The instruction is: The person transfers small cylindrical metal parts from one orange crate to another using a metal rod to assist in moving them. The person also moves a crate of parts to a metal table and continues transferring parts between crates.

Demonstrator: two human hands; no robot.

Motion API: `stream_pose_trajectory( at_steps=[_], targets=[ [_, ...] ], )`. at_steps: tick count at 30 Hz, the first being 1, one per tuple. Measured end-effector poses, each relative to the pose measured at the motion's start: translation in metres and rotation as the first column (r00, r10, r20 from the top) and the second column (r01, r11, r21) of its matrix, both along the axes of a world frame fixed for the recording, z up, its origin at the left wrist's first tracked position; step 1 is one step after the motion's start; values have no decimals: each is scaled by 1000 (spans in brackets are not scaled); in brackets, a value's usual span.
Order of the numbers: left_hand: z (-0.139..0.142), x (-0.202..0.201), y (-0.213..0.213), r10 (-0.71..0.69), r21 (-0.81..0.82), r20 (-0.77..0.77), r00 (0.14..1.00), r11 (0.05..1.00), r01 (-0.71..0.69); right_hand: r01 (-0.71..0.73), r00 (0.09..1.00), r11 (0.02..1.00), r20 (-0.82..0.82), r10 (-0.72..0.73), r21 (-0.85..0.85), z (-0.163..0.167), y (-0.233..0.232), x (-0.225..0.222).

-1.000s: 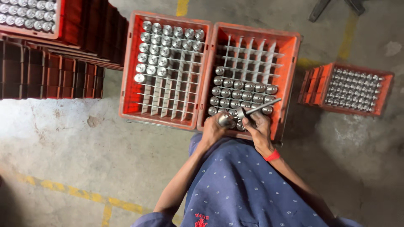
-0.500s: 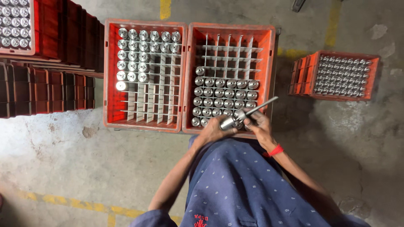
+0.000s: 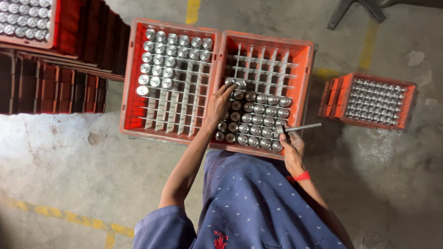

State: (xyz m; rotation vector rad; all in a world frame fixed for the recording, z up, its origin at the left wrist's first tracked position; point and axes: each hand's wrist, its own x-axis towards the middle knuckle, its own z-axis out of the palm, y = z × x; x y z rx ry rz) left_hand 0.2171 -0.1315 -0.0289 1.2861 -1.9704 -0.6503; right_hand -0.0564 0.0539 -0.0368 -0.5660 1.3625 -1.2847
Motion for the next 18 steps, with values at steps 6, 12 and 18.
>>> stream_pose_trajectory(
  at_steps=[6,12,18],
  targets=[
    [12,120,6,430,-143,126,894,900,-412,-5,1000,1000,29,5,-20,-7,10,11],
    [14,229,-16,729,-308,430,533,673,-672,-10,994,1000,109,13,-24,1,-2,34],
    [38,252,-13,571,-161,527,629,794,-586,-60,993,998,99,63,-37,-2,-14,55]
  ],
)
